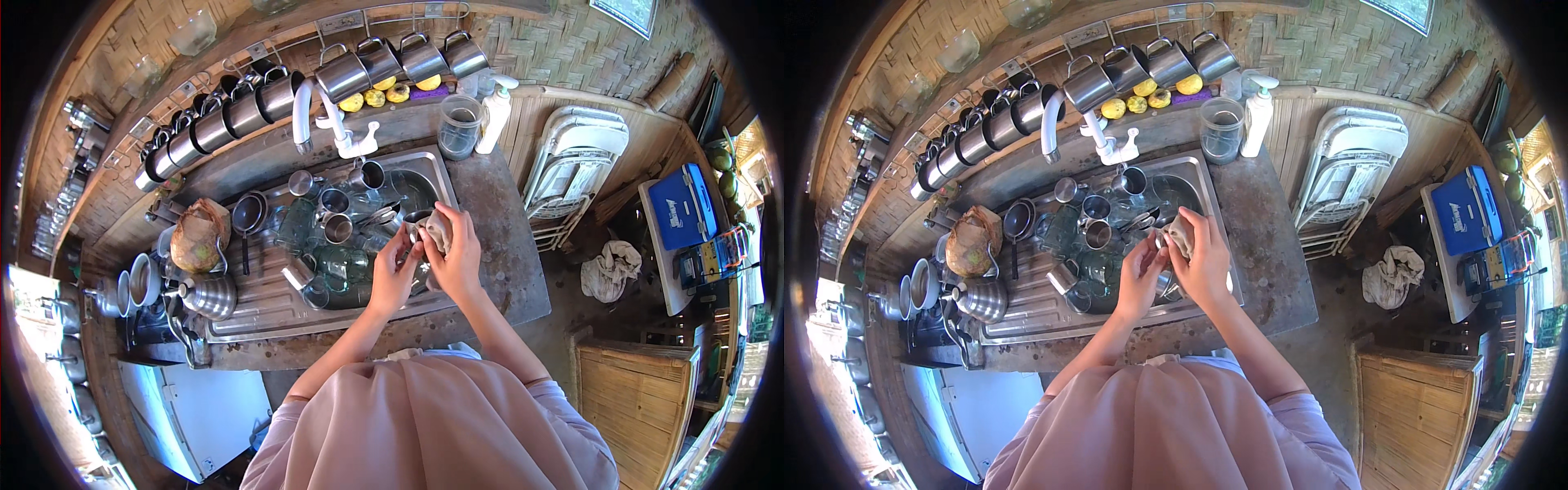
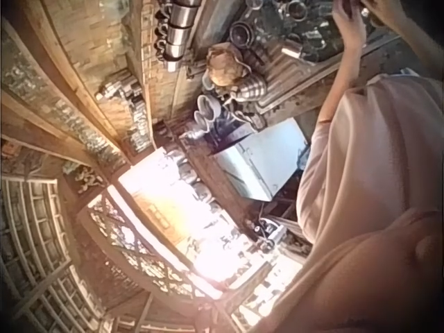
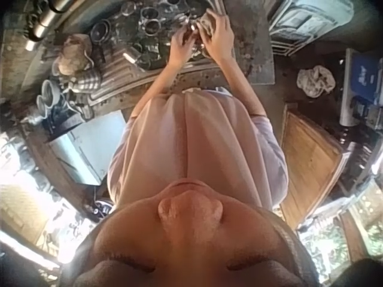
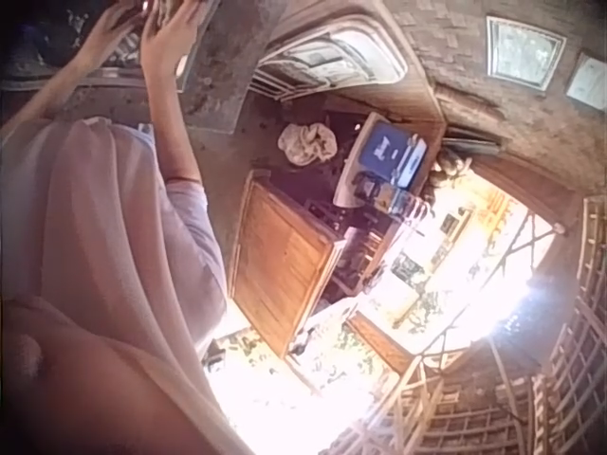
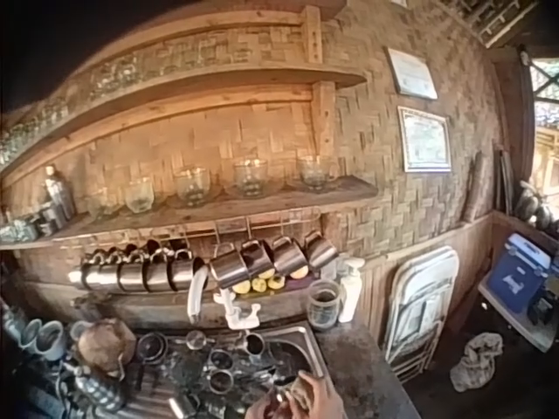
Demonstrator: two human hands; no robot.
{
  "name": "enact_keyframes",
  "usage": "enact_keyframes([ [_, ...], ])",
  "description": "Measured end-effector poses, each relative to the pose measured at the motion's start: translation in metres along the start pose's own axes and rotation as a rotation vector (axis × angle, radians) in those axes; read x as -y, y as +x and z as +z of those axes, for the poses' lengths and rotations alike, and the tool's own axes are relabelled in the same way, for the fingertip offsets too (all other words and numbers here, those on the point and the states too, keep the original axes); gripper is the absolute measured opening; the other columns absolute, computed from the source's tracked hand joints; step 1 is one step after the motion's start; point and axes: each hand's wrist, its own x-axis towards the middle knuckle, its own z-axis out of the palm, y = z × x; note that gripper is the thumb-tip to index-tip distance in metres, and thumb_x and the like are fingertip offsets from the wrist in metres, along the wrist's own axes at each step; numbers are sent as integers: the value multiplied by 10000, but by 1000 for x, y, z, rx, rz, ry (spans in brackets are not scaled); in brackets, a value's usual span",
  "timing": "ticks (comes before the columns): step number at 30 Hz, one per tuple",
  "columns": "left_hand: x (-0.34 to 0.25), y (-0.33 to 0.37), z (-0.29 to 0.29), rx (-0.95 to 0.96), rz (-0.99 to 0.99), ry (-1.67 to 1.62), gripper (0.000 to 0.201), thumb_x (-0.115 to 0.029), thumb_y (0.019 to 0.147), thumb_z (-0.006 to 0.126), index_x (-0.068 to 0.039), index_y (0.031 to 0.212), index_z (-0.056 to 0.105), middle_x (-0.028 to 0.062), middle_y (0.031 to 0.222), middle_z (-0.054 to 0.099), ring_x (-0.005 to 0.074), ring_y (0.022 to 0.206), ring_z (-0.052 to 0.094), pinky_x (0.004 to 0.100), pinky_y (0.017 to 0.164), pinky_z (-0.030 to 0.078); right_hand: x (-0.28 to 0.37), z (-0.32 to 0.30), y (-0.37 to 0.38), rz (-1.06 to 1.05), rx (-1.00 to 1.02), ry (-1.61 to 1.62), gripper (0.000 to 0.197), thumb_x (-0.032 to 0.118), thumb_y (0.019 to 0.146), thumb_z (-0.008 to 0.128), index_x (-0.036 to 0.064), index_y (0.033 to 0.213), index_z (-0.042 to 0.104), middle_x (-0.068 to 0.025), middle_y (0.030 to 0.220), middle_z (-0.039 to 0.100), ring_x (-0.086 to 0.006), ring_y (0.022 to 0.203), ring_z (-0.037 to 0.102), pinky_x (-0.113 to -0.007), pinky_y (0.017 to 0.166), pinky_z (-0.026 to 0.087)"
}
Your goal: Drying metal cups and glassware with a cloth and organizing them on a rack and counter.
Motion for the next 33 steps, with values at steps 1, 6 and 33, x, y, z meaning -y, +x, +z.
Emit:
enact_keyframes([
  [1, -4, -1, 2, -3, -15, -67, 306, -125, 914, 540, 87, 1132, 502, 35, 921, 598, 55, 876, 509, 205, 789, 418, -1, -2, 1, 2, 8, -12, 418, 92, 750, 674, 47, 1129, 504, -159, 886, 541, -343, 796, 567, -381, 680, 461],
  [6, -9, 0, -1, -14, 6, -19, 332, -123, 921, 528, 106, 1157, 482, 47, 938, 599, 54, 875, 513, 213, 816, 412, -8, 6, 6, 22, -142, 8, 360, 105, 778, 664, 27, 1101, 527, -155, 902, 570, -332, 804, 586, -360, 699, 470],
  [33, -22, -16, 4, 22, 141, -114, 181, -105, 915, 532, -9, 767, 490, 162, 1323, 417, 53, 825, 477, 218, 755, 403, -2, -4, -4, -76, -272, 13, 379, -36, 734, 593, -6, 1104, 516, -180, 1010, 586, -316, 890, 602, -351, 790, 468],
])
